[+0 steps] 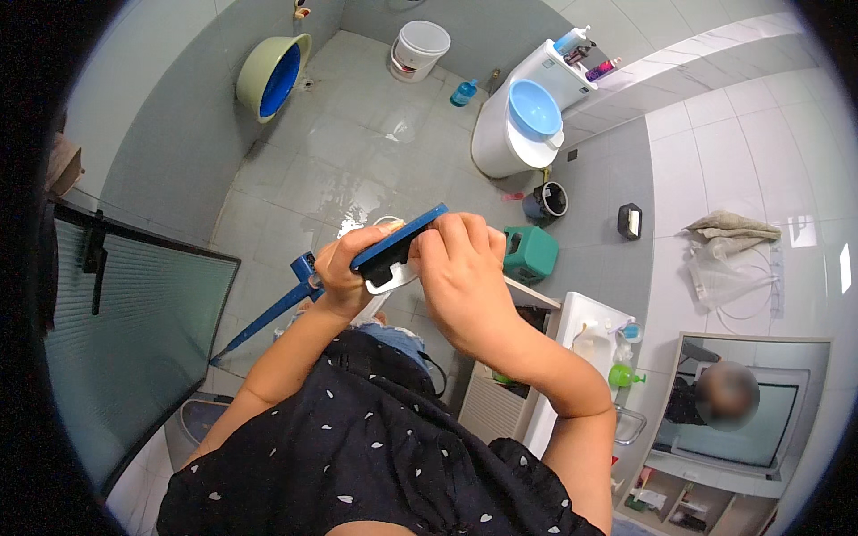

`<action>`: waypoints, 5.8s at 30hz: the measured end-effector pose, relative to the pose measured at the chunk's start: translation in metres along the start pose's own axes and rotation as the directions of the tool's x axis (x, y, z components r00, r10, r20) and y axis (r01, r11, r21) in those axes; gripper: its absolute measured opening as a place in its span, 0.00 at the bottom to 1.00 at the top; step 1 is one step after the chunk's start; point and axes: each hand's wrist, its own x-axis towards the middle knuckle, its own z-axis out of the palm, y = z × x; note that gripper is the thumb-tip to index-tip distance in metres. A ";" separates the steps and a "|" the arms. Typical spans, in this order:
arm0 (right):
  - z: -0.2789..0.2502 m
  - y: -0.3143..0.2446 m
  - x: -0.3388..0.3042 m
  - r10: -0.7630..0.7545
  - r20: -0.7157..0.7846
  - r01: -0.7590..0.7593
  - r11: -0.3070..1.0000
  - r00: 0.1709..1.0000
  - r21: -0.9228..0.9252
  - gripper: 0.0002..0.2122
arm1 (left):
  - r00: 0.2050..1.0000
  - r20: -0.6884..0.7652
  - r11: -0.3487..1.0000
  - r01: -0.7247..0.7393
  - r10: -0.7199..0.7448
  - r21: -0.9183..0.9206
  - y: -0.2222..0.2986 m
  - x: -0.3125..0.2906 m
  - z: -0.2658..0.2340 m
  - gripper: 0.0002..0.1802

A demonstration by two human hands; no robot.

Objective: The person retrieves a mop head from a cabinet and attaches it to a mop handle. They align the mop head with the handle's frame and press it into place, securing the fabric pad onto the mop base.

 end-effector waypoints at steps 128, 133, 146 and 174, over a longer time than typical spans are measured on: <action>0.040 0.016 0.017 -0.546 -0.184 0.499 0.831 0.818 -0.245 0.10 | 0.881 0.085 0.875 0.473 -0.466 -0.102 0.002 0.014 0.002 0.15; 0.042 0.025 0.020 -0.689 -0.161 0.592 0.701 0.707 -0.397 0.10 | 0.844 0.154 0.836 0.533 -0.514 -0.129 0.007 0.019 0.000 0.14; 0.035 0.025 0.027 -0.700 -0.036 0.617 0.651 0.713 -0.443 0.11 | 0.840 0.164 0.829 0.539 -0.517 -0.147 0.001 0.018 0.006 0.15; 0.045 0.047 0.042 -0.698 -0.054 0.645 0.686 0.714 -0.337 0.09 | 0.805 0.221 0.797 0.586 -0.551 -0.147 -0.019 0.020 0.016 0.14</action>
